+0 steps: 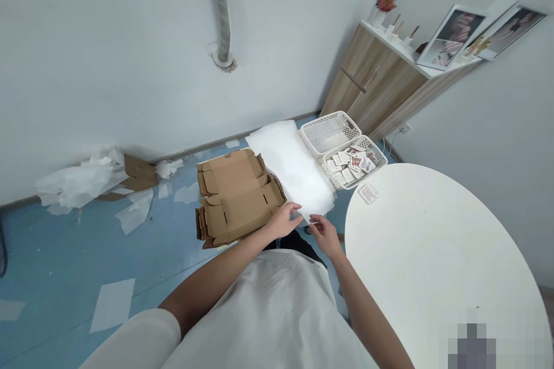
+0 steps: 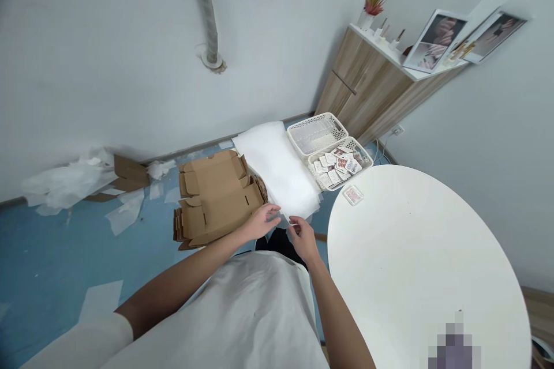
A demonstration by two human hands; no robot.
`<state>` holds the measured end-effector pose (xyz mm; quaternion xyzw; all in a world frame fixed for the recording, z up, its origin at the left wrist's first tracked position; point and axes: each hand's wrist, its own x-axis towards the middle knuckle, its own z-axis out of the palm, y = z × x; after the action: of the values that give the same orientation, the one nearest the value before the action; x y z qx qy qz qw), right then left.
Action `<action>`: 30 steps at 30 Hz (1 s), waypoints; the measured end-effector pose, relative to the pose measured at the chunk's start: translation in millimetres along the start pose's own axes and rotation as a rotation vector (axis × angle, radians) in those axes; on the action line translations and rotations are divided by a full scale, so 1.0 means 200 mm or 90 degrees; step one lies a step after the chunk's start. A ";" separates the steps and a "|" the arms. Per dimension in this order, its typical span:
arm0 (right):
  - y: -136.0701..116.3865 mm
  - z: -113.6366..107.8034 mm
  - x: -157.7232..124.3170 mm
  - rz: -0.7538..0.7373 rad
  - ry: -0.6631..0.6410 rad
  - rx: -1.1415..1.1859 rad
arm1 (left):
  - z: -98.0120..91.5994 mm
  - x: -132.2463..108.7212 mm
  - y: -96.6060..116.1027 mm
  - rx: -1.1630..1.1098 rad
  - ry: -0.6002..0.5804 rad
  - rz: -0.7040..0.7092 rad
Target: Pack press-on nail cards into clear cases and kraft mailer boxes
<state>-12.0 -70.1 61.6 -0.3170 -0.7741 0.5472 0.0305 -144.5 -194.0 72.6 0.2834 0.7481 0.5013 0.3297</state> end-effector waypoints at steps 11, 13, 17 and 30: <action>0.01 0.00 0.52 -0.008 -0.041 -0.154 | -0.05 0.38 0.06 -0.084 0.007 -0.167; 0.01 0.01 0.64 -0.006 -0.075 -0.153 | -0.05 0.51 0.04 -0.066 0.007 -0.211; 0.04 0.03 0.86 0.014 -0.065 -0.199 | -0.02 0.74 -0.02 -0.054 -0.060 -0.334; 0.00 0.15 0.94 -0.049 -0.250 -0.450 | 0.08 0.90 -0.23 -0.199 0.117 -0.442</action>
<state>-174.0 3.0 -6.8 -0.1680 -0.9170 0.2961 -0.2081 -247.9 -65.5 -12.7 -0.0859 0.7406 0.4912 0.4504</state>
